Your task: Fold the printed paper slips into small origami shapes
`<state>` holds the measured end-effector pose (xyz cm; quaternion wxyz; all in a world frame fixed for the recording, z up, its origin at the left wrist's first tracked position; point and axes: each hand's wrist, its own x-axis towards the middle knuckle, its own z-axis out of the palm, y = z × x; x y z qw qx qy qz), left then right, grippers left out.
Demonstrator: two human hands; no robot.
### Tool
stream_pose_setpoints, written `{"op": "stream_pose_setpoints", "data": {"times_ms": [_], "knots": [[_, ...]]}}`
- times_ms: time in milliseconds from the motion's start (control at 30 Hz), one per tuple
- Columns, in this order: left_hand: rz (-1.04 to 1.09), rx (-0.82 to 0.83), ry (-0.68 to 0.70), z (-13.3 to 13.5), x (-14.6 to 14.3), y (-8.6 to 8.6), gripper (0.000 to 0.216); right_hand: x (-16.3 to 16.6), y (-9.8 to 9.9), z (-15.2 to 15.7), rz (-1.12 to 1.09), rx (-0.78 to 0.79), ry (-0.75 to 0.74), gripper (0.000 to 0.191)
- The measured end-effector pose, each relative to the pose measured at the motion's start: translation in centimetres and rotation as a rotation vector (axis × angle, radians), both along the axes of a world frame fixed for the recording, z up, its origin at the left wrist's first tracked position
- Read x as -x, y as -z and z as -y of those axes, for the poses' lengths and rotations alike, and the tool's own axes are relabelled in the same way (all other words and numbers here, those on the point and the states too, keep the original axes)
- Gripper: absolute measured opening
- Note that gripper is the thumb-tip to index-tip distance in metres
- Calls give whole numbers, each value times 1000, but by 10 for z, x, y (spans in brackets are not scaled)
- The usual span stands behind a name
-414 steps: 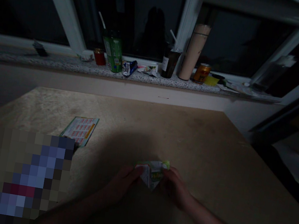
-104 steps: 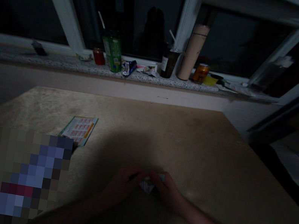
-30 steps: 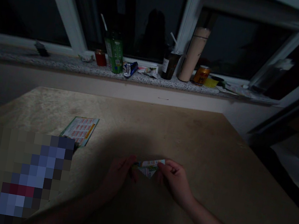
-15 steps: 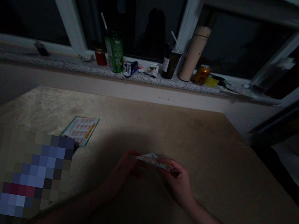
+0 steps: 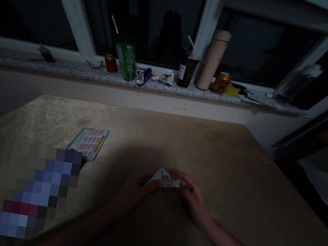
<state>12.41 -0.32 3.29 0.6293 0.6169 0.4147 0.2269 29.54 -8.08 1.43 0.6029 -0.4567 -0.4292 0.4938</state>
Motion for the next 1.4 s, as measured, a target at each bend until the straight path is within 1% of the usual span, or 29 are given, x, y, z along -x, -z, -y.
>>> {"op": "stream_pose_setpoints", "data": {"times_ms": [33, 67, 133, 200, 267, 400, 467, 533, 633, 733, 767, 833, 967, 1100, 1167, 1233, 1267, 1333, 1400], "knots": [[-2, -12, 7, 0, 0, 0, 30, 0, 2, 0, 41, 10, -13, 20], [-6, -21, 13, 0, 0, -1, 29, 1, 4, -1, 100, 32, -17, 23], [-7, -32, 19, 0, 0, -2, 27, 3, 5, -1, 230, 84, -5, 37], [-5, -34, 16, 1, -1, -3, 27, 5, 5, -1, 313, 105, 20, 44], [-10, -32, 12, 1, -1, -4, 28, 7, 3, -1, 347, 91, 26, 47], [-31, -45, 30, 1, -2, -4, 26, 6, -1, 1, 353, 75, -7, 47], [-50, -54, 37, 1, -2, -4, 25, 6, -1, 1, 300, 72, -46, 47], [-68, -67, 22, 1, -1, -3, 26, 6, 0, 1, 167, 88, -75, 52], [-61, -90, 3, 1, -1, -1, 27, 9, 0, 0, -122, 218, -125, 58], [-47, -110, -5, 3, -1, -2, 27, 10, -2, 0, -303, 358, -239, 51], [-47, -110, -15, 3, -1, -3, 26, 10, -3, 0, -339, 373, -270, 48], [-52, -101, -30, 5, -2, -5, 25, 10, -3, 1, -393, 363, -287, 44], [-75, -80, -26, 5, -2, -8, 25, 9, -2, 3, -450, 345, -264, 40], [-92, -80, -16, 5, -1, -5, 26, 9, -1, 3, -453, 323, -277, 36], [-108, -82, -10, 4, 0, -3, 27, 9, -1, 2, -402, 320, -287, 39], [-120, -91, -10, 4, 0, -3, 28, 8, -2, 2, -268, 312, -274, 43], [-120, -99, -9, 4, 0, -3, 28, 7, -2, 1, -161, 296, -260, 44], [-119, -110, 3, 4, 0, -3, 27, 4, -4, 1, 126, 220, -215, 45], [-118, -115, 23, 4, -1, -3, 25, 0, -7, 0, 457, 80, -162, 44]]}}
